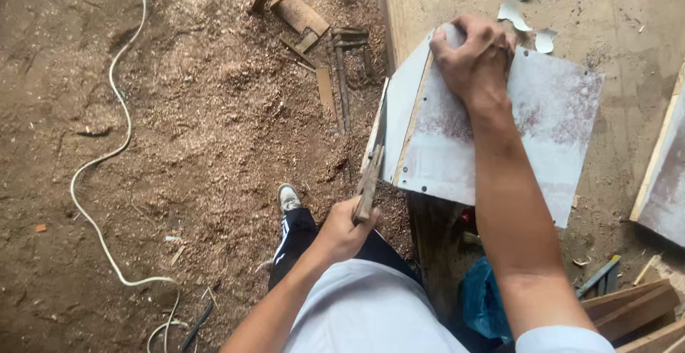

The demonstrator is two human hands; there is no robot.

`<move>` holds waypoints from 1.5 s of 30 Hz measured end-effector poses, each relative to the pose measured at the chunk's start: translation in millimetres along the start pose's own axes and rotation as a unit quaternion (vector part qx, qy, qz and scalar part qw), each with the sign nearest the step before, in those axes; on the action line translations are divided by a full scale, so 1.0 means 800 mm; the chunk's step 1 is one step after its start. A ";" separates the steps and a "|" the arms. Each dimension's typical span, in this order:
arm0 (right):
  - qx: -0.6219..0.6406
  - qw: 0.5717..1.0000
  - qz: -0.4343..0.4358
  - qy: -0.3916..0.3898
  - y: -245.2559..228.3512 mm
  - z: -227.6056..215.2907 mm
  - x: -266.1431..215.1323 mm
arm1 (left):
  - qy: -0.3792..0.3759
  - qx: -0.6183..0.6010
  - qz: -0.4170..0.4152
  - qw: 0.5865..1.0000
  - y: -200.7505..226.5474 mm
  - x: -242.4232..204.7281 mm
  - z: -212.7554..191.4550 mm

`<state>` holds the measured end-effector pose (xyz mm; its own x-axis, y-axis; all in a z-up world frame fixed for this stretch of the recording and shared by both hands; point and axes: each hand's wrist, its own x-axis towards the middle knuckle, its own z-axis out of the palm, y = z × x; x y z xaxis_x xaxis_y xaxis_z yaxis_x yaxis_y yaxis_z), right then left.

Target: The person repeatedly rubs the surface of a metal sheet with a small rectangular block held in the right hand while stabilizing the sheet with the left hand. The action is continuous and focused on the same area of the sheet throughout the clip.

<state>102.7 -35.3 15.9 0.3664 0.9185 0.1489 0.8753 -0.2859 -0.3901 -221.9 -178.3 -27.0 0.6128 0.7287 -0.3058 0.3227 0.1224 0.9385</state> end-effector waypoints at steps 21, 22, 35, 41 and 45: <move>0.006 0.998 -0.004 0.066 0.015 0.000 0.009 | 0.051 0.023 -0.054 0.997 -0.030 -0.036 0.026; 0.010 0.997 -0.009 0.072 0.015 0.000 0.010 | 0.051 0.014 -0.053 0.997 -0.024 -0.040 0.027; 0.024 0.999 0.015 0.037 0.020 0.010 0.017 | 0.021 -0.003 -0.065 0.998 -0.015 -0.034 0.010; -0.029 0.992 -0.058 0.106 0.014 0.016 0.011 | 0.063 0.021 -0.016 0.998 -0.012 0.001 0.001; 0.018 0.998 0.003 0.064 0.007 0.006 0.014 | 0.031 0.028 -0.054 0.998 -0.014 0.006 0.007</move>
<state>110.2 -25.3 11.5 0.4108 0.8737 0.2606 0.8618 -0.2789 -0.4236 -218.4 -180.3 -39.7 0.5265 0.7545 -0.3919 0.4256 0.1652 0.8897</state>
